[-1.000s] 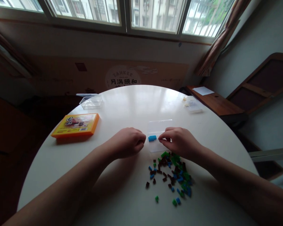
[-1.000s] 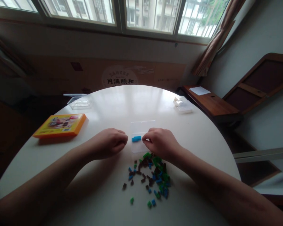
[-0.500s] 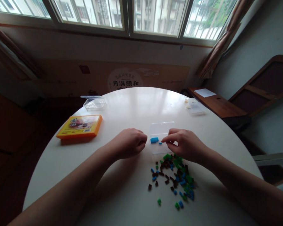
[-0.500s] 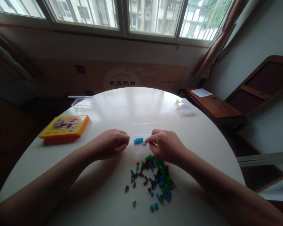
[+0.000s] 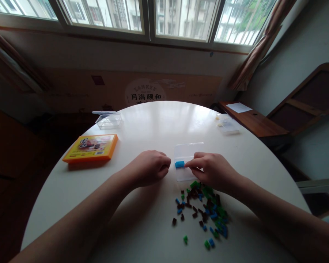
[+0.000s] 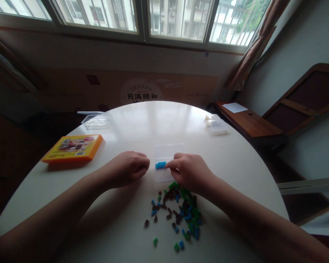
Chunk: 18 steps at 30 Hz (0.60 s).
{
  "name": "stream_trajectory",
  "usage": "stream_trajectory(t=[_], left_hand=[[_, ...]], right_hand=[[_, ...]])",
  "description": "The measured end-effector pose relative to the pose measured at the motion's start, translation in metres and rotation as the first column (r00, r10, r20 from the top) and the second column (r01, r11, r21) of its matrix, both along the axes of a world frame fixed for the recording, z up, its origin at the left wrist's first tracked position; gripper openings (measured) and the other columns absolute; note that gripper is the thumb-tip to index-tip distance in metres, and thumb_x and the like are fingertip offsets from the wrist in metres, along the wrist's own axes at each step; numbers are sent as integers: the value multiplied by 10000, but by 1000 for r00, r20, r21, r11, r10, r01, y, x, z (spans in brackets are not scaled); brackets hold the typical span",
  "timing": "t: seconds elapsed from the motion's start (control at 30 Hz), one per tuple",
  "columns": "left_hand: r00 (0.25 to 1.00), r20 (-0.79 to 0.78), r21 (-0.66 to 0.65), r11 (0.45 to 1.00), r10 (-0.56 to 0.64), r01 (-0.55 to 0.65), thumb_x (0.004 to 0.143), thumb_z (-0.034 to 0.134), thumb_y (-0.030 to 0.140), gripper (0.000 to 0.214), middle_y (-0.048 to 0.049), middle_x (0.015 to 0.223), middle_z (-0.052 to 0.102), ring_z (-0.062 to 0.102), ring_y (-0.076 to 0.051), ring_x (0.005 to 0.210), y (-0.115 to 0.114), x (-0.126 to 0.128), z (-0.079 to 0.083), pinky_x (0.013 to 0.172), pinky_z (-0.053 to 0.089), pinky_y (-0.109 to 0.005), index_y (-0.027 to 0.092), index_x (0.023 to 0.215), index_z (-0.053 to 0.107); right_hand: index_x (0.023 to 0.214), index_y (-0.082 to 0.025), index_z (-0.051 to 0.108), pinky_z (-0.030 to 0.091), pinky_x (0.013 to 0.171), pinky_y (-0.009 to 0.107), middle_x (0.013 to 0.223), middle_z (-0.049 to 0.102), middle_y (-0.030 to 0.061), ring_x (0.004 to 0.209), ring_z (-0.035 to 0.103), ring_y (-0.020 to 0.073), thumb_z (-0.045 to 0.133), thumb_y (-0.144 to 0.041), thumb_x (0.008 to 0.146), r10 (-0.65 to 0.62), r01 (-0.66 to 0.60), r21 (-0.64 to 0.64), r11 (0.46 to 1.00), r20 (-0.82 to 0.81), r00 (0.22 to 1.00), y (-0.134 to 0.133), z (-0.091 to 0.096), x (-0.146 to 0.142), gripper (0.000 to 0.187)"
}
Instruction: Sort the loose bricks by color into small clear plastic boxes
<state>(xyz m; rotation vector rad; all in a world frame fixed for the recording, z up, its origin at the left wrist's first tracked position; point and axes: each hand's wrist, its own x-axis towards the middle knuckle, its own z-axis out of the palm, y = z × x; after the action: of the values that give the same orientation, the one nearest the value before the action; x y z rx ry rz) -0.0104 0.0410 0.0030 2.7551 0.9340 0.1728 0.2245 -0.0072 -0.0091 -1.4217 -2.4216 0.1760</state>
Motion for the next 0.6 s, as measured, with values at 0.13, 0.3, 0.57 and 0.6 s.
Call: stream_trajectory(t=[0.13,0.3,0.57,0.6], left_hand=[[1000,4,1,1000,2,-2,786,490,150,159,-7,686,600,487,-123,584,-1,0,2,547,346,-245,181,636,535],[1000,4,-1,1000,-11,11,781,490,145,154,-8,680,602,482,-124,578,0,0,1,544,342,-244,180,638,537],[1000,-6,-6,1000,2,-2,782,496,142,159,-4,677,601,485,-125,580,0,0,1,549,345,-247,180,632,534],[1000,-7,-7,1000,2,-2,780,497,141,158,-4,676,600,484,-124,580,0,0,1,548,344,-247,179,631,534]], right_hand=[[1062,-341,753,349,569,239,835,691,-15,643,572,107,570,-197,859,6,-6,21,1000,-2,1000,-1,3,0,308],[1033,-337,762,348,566,247,837,692,-13,644,579,112,575,-190,848,4,-3,-10,1000,27,1000,-1,2,-1,301],[1061,-350,750,358,578,252,842,692,-21,659,581,114,564,-205,870,8,-7,-24,1000,16,1000,0,-1,0,304],[1060,-349,750,359,580,253,840,692,-22,663,584,116,564,-205,870,7,-7,-23,1000,15,1000,0,-1,0,303]])
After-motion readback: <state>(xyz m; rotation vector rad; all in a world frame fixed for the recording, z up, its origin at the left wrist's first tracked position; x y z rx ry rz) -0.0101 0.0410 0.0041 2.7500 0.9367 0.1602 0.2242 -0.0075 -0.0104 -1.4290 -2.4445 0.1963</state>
